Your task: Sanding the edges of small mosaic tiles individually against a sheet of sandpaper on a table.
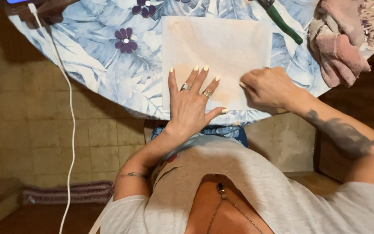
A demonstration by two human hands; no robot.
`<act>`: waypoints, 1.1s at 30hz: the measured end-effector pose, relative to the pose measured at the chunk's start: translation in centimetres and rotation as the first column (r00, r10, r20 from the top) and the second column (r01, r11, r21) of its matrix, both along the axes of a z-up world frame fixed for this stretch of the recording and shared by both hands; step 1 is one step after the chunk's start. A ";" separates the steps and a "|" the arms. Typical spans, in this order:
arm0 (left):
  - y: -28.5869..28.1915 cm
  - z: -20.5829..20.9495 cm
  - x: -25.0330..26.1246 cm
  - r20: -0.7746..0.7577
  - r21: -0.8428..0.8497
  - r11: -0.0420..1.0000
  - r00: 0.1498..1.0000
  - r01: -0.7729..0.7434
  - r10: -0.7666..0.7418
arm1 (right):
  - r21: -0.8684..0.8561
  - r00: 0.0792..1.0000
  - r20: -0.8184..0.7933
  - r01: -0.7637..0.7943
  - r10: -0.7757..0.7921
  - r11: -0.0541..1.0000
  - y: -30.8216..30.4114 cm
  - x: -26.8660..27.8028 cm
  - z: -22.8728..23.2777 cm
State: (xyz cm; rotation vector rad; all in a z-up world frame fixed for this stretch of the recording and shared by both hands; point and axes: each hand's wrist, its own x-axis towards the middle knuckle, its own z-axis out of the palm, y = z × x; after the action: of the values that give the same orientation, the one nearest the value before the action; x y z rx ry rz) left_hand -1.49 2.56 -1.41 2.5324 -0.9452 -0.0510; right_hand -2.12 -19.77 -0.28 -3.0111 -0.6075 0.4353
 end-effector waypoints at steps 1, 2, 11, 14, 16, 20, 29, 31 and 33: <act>0.0 -0.1 0.0 0.003 -0.002 1.000 1.000 0.002 -0.002 | -0.002 1.000 0.003 0.002 -0.002 1.000 1.1 1.2 -0.4; 0.0 -0.2 0.0 -0.001 -0.006 1.000 1.000 0.007 -0.007 | 0.011 0.996 0.086 -0.028 0.027 1.000 2.2 2.3 -0.7; 0.0 -0.5 0.3 0.153 0.167 0.986 0.988 -0.029 0.003 | 0.066 0.921 0.279 -0.300 0.271 0.952 9.1 14.3 -2.8; 0.1 -0.8 0.0 0.159 0.147 0.989 0.987 -0.019 -0.005 | -0.022 0.955 0.172 -0.240 0.240 0.971 6.0 8.6 -1.1; 0.1 -1.1 0.5 0.183 0.124 0.992 0.983 -0.020 -0.003 | -0.084 0.953 0.193 -0.220 0.233 0.972 3.2 4.8 -0.4; 0.2 -1.3 0.2 0.067 -0.059 0.998 0.998 0.011 -0.007 | -0.121 0.916 0.363 -0.134 0.169 0.984 0.1 -0.1 -0.8; 0.0 -1.6 0.4 0.064 -0.035 0.999 0.998 0.003 0.000 | 0.012 0.817 0.521 -0.294 0.245 0.956 9.0 14.8 -5.2; 0.0 -1.6 0.5 0.053 -0.027 1.000 0.999 0.003 -0.002 | -0.056 0.780 0.554 -0.313 0.290 0.948 8.6 14.9 -5.5; 0.0 -1.8 0.5 0.052 -0.014 1.000 0.999 0.010 -0.009 | -0.054 0.835 0.455 -0.323 0.311 0.945 6.1 12.2 -5.4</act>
State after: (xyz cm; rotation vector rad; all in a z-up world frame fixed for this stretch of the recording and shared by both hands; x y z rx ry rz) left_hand -0.95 2.54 -3.23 2.5273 -0.9744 0.0185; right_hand 10.09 -13.66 -5.64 -2.9939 -1.1412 -0.3001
